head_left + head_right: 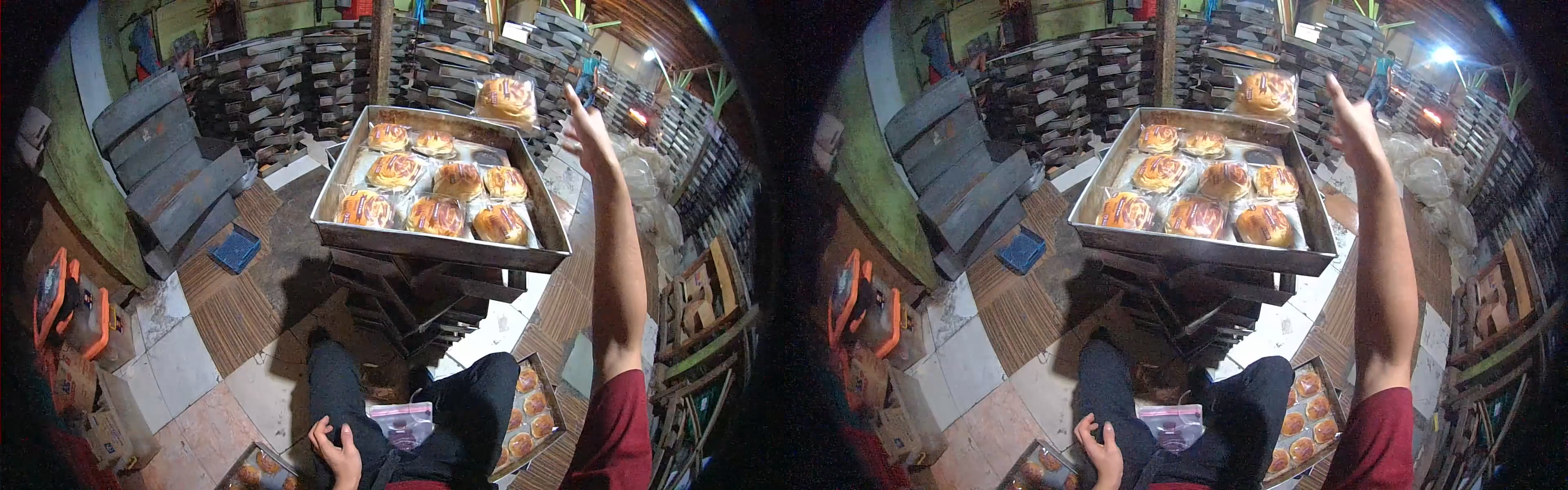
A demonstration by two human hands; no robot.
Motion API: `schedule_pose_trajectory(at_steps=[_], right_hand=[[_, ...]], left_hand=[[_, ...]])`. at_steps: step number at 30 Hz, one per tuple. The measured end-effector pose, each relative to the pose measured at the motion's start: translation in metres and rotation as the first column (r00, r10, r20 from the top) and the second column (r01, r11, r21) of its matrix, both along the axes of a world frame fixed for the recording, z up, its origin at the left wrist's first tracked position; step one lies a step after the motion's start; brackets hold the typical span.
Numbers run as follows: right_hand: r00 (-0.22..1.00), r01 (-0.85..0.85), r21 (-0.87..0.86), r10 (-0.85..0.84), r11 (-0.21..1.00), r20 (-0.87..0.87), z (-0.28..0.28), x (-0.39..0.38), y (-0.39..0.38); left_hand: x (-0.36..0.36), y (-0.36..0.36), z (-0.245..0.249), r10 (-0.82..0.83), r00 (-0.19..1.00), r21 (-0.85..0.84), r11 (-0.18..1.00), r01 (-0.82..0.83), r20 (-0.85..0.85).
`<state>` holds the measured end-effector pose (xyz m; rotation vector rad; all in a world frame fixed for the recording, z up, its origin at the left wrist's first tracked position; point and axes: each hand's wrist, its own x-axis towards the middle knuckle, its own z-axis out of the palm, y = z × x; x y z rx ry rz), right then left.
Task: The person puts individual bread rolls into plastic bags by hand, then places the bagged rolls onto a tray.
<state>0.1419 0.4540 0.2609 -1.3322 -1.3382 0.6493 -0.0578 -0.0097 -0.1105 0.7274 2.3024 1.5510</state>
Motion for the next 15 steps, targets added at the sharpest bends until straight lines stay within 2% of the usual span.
schedule_pose_trajectory(at_steps=[1, 2, 3, 4, 5, 6, 7, 8, 10, 14, 15], right_hand=[[0.994, -0.052, -0.178, 0.068, 0.983, 0.088, -0.013, 0.026, 0.005], [0.981, -0.09, -0.217, 0.124, 0.972, 0.148, -0.041, 0.048, 0.016], [0.976, -0.06, -0.17, 0.094, 0.984, 0.198, -0.083, 0.062, 0.026], [0.971, -0.162, -0.441, 0.222, 0.883, 0.087, -0.101, 0.064, 0.007], [0.924, -0.279, -0.479, 0.369, 0.832, 0.102, -0.114, 0.057, -0.02], [0.865, -0.206, -0.305, 0.319, 0.93, 0.388, -0.131, 0.053, -0.04], [0.903, -0.37, -0.315, 0.418, 0.874, 0.099, -0.163, 0.065, -0.029], [0.922, -0.341, -0.453, 0.386, 0.824, 0.008, -0.172, 0.072, -0.029], [0.943, -0.33, -0.584, 0.287, 0.742, -0.169, -0.153, 0.059, -0.07], [0.904, -0.347, -0.481, 0.15, 0.805, -0.4, -0.164, 0.063, -0.123], [0.902, -0.276, -0.424, 0.08, 0.863, -0.425, -0.164, 0.065, -0.149]], left_hand=[[-0.001, -0.003, -0.002, -0.006, 1.0, -0.001, 1.0, 0.006, 0.0], [-0.001, -0.005, -0.003, -0.022, 1.0, -0.017, 1.0, 0.022, -0.02], [-0.001, -0.006, -0.004, -0.039, 0.998, -0.032, 0.999, 0.038, -0.041], [0.0, -0.006, -0.002, -0.046, 0.998, -0.031, 0.999, 0.045, -0.045], [0.001, -0.005, -0.001, -0.068, 0.993, -0.094, 0.994, 0.06, -0.093], [0.002, -0.003, 0.0, -0.089, 0.986, -0.155, 0.986, 0.068, -0.138], [0.005, 0.002, 0.001, -0.093, 0.986, -0.15, 0.986, 0.071, -0.142], [0.008, 0.004, 0.001, -0.101, 0.981, -0.154, 0.985, 0.075, -0.168], [0.008, 0.007, 0.003, -0.145, 0.967, -0.176, 0.978, 0.108, -0.209], [0.01, 0.012, 0.009, -0.2, 0.945, -0.253, 0.958, 0.134, -0.257], [0.013, 0.012, 0.008, -0.215, 0.926, -0.248, 0.959, 0.14, -0.309]])
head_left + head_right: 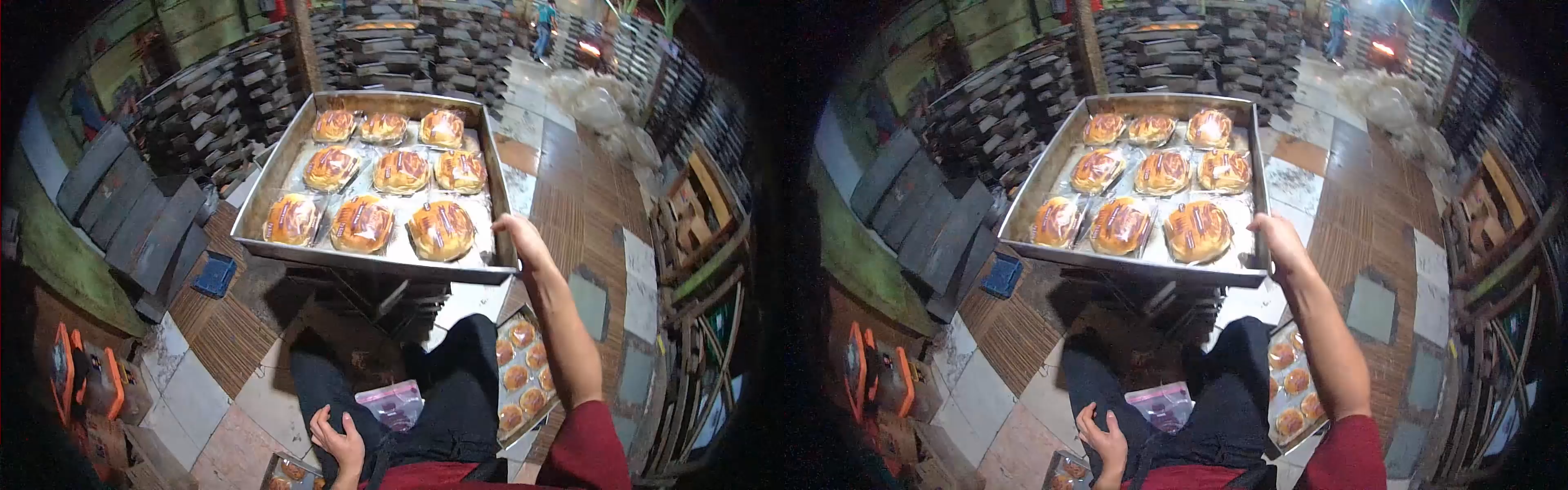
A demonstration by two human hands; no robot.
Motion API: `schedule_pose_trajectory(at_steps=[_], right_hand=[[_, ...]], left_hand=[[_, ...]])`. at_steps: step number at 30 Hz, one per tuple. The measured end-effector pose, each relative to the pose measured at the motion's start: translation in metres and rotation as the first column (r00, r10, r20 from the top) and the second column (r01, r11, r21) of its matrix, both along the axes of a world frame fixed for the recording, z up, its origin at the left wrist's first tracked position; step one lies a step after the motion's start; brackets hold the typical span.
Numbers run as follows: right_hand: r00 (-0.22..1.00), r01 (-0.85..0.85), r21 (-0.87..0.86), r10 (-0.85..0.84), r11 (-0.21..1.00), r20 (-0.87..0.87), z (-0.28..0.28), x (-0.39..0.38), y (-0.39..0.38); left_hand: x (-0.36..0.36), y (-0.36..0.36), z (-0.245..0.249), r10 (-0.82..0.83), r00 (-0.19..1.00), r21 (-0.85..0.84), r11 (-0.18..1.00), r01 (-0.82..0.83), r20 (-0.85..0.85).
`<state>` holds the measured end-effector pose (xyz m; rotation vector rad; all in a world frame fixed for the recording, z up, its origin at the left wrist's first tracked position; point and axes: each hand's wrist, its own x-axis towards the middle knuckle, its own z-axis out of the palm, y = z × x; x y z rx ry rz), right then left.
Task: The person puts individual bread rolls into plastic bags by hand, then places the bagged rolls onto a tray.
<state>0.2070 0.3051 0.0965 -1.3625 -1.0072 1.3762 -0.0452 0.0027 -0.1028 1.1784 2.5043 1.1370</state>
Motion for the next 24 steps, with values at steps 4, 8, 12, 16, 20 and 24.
schedule_pose_trajectory(at_steps=[4, 8, 12, 16, 20, 24], right_hand=[[0.979, 0.199, 0.053, -0.195, 0.979, -0.061, -0.053, 0.039, -0.088], [0.811, 0.395, -0.077, -0.386, 0.916, -0.44, -0.152, 0.105, -0.179], [0.658, 0.52, -0.179, -0.525, 0.835, -0.54, -0.192, 0.125, -0.259], [0.525, 0.688, -0.197, -0.666, 0.699, -0.531, -0.213, 0.133, -0.288], [0.424, 0.767, -0.214, -0.728, 0.605, -0.539, -0.299, 0.167, -0.302], [0.283, 0.906, -0.213, -0.899, 0.365, -0.333, -0.347, 0.168, -0.304]], left_hand=[[0.001, -0.004, -0.007, -0.039, 0.998, 0.004, 0.999, 0.039, -0.056], [-0.001, 0.004, -0.004, -0.068, 0.993, -0.031, 0.997, 0.065, -0.099], [-0.004, 0.004, -0.005, -0.12, 0.982, -0.075, 0.991, 0.11, -0.148], [-0.006, 0.006, -0.008, -0.117, 0.979, -0.097, 0.99, 0.102, -0.164], [-0.005, 0.006, -0.007, -0.11, 0.98, -0.11, 0.99, 0.092, -0.169], [-0.006, 0.005, -0.011, -0.106, 0.977, -0.102, 0.991, 0.088, -0.183]])
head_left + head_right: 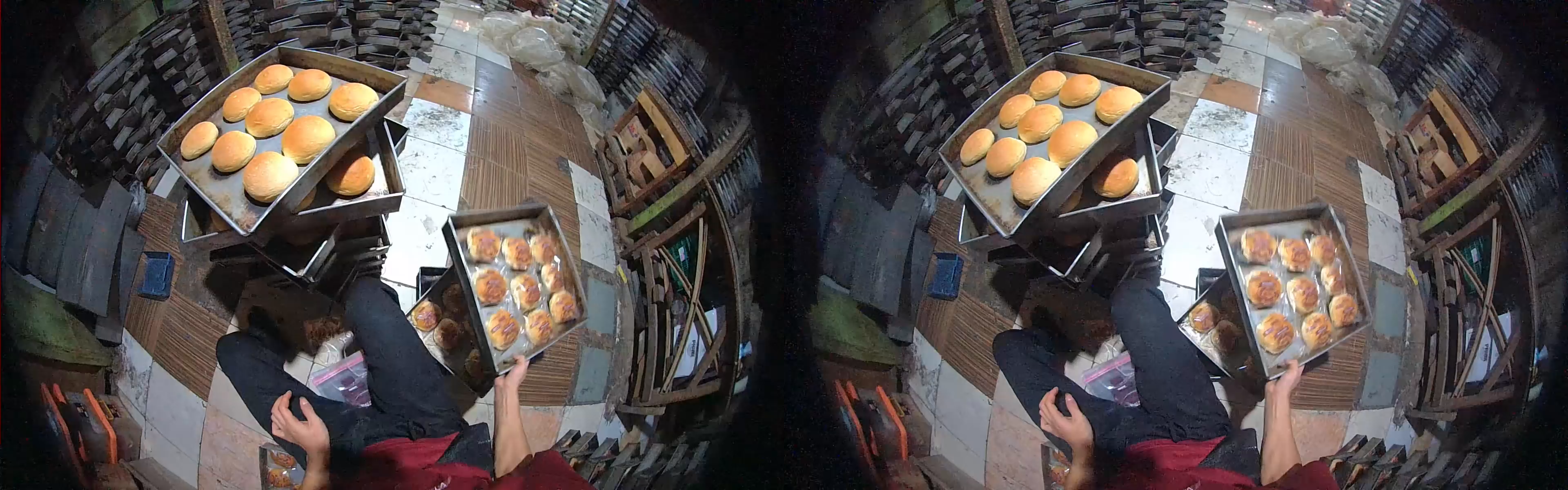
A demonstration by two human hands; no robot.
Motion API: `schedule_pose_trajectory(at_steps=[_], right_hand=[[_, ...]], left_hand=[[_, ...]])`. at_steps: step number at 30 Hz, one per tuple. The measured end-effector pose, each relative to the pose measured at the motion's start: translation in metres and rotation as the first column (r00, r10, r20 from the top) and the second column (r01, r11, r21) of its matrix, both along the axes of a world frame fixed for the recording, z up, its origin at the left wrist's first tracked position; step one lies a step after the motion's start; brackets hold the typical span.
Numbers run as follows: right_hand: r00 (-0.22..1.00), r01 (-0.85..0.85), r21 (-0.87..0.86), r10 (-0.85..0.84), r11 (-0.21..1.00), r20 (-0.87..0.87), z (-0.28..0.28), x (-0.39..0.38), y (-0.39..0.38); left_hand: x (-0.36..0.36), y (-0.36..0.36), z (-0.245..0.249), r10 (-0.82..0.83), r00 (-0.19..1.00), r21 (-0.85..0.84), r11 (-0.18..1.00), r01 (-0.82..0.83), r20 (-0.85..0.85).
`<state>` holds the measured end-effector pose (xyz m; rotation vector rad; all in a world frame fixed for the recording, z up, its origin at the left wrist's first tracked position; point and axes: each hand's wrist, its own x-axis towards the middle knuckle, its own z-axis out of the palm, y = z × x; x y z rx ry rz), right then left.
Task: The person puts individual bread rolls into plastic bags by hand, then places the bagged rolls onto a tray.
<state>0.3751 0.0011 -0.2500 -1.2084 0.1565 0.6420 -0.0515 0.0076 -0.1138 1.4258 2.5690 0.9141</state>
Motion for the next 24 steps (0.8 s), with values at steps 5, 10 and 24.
schedule_pose_trajectory(at_steps=[5, 10, 24], right_hand=[[0.989, 0.144, -0.245, -0.144, 0.959, 0.017, -0.1, -0.015, 0.005], [0.926, -0.32, -0.459, 0.172, 0.829, -0.336, -0.128, -0.048, 0.016], [0.747, -0.632, -0.494, 0.298, 0.597, -0.595, -0.172, -0.074, -0.011]], left_hand=[[-0.005, 0.001, 0.0, -0.011, 0.999, -0.021, 1.0, 0.01, -0.039], [-0.004, 0.0, 0.001, -0.021, 0.998, -0.091, 0.996, 0.016, -0.057], [0.008, 0.012, 0.001, -0.109, 0.982, -0.186, 0.979, 0.08, -0.155]])
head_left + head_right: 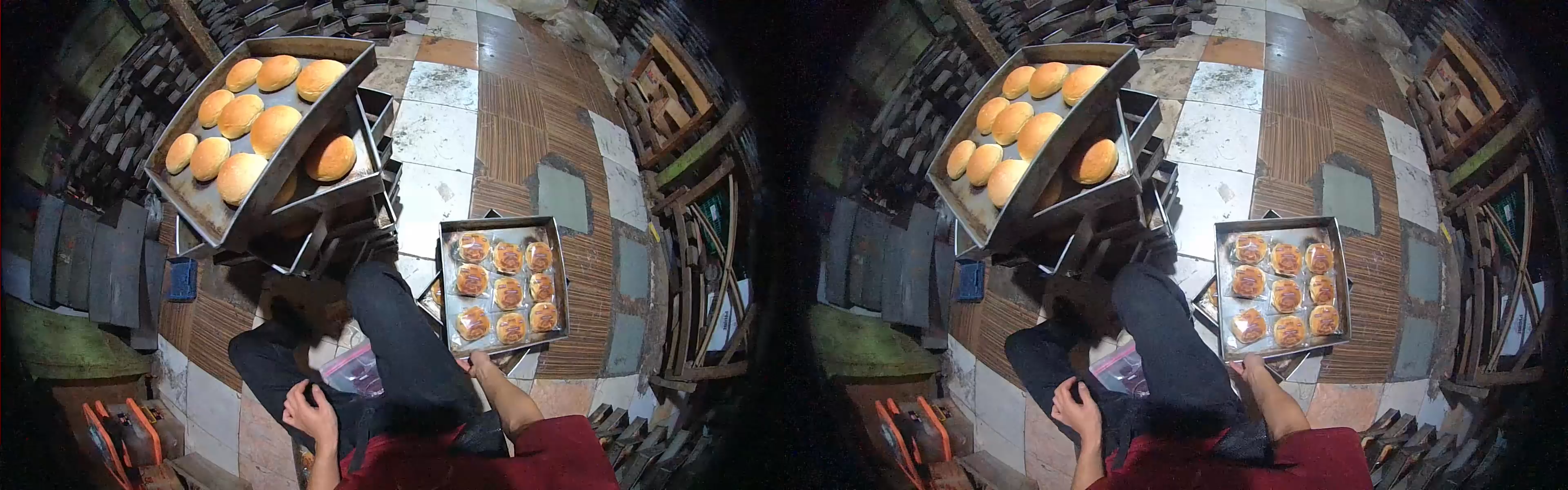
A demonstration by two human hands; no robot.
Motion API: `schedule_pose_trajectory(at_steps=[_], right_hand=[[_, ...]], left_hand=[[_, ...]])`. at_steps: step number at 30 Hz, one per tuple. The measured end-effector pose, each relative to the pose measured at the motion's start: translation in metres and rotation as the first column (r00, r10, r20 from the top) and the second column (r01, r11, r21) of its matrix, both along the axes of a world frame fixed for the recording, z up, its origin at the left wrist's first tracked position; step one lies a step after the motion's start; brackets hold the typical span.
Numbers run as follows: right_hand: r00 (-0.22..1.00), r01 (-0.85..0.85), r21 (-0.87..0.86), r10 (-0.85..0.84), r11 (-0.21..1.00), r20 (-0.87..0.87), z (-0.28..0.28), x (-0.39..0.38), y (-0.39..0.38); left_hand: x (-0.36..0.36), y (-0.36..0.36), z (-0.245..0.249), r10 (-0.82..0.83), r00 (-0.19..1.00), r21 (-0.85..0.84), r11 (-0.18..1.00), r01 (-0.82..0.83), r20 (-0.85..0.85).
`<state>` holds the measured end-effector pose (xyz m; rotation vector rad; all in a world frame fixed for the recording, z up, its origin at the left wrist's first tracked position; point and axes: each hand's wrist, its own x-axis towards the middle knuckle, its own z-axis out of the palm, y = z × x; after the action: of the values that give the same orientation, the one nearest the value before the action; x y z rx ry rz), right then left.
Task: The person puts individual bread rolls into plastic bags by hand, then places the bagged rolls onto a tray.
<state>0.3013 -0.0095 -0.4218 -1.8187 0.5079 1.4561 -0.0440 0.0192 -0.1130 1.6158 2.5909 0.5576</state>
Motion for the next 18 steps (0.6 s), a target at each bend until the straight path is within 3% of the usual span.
schedule_pose_trajectory(at_steps=[2, 5, 6, 7, 9, 10, 11, 12, 13, 14, 15, 17, 18], right_hand=[[0.959, 0.105, -0.023, -0.107, 0.994, -0.263, -0.073, 0.013, -0.015], [0.913, 0.052, 0.025, -0.037, 0.998, -0.405, -0.049, 0.02, -0.004], [0.963, -0.052, -0.055, 0.036, 0.997, -0.266, 0.061, 0.004, 0.025], [0.963, -0.085, -0.049, 0.07, 0.995, -0.262, 0.096, 0.002, 0.029], [0.818, -0.562, 0.059, 0.565, 0.825, -0.109, 0.139, 0.0, 0.053], [0.746, -0.66, 0.044, 0.648, 0.75, 0.156, 0.167, -0.003, 0.07], [0.719, -0.688, 0.045, 0.671, 0.725, 0.181, 0.194, -0.011, 0.091], [0.661, -0.711, 0.247, 0.505, 0.659, 0.555, 0.222, -0.027, 0.111], [0.565, -0.758, 0.411, 0.194, 0.507, 0.802, 0.253, -0.047, 0.129], [0.14, -0.955, 0.113, 0.079, 0.274, 0.987, 0.296, -0.077, 0.141], [-0.282, -0.958, -0.271, -0.145, 0.094, 0.948, 0.325, -0.107, 0.147], [-0.458, -0.797, -0.511, -0.228, -0.322, 0.859, 0.322, -0.15, 0.15], [-0.503, -0.685, -0.596, -0.32, -0.419, 0.803, 0.309, -0.167, 0.144]], left_hand=[[-0.002, 0.0, 0.001, -0.009, 1.0, -0.002, 1.0, 0.009, 0.007], [-0.008, 0.001, 0.005, -0.1, 0.994, -0.117, 0.988, 0.104, 0.039], [-0.009, 0.002, 0.003, -0.17, 0.984, -0.111, 0.978, 0.174, 0.048], [-0.01, 0.006, 0.002, -0.234, 0.971, -0.101, 0.966, 0.239, 0.057], [-0.01, 0.016, 0.001, -0.212, 0.971, -0.073, 0.973, 0.22, 0.107], [-0.011, 0.025, -0.012, -0.269, 0.95, 0.004, 0.962, 0.272, 0.158], [-0.012, 0.031, -0.026, -0.33, 0.922, 0.083, 0.944, 0.319, 0.202], [-0.015, 0.034, -0.039, -0.304, 0.929, 0.101, 0.952, 0.289, 0.212], [-0.017, 0.04, -0.053, -0.336, 0.867, -0.008, 0.931, 0.364, 0.368], [-0.019, 0.044, -0.062, -0.343, 0.782, -0.098, 0.886, 0.454, 0.52], [-0.02, 0.045, -0.066, -0.33, 0.783, -0.078, 0.899, 0.432, 0.528], [-0.023, 0.044, -0.074, -0.32, 0.713, -0.036, 0.9, 0.434, 0.624], [-0.026, 0.042, -0.076, -0.309, 0.703, 0.018, 0.921, 0.388, 0.64]])
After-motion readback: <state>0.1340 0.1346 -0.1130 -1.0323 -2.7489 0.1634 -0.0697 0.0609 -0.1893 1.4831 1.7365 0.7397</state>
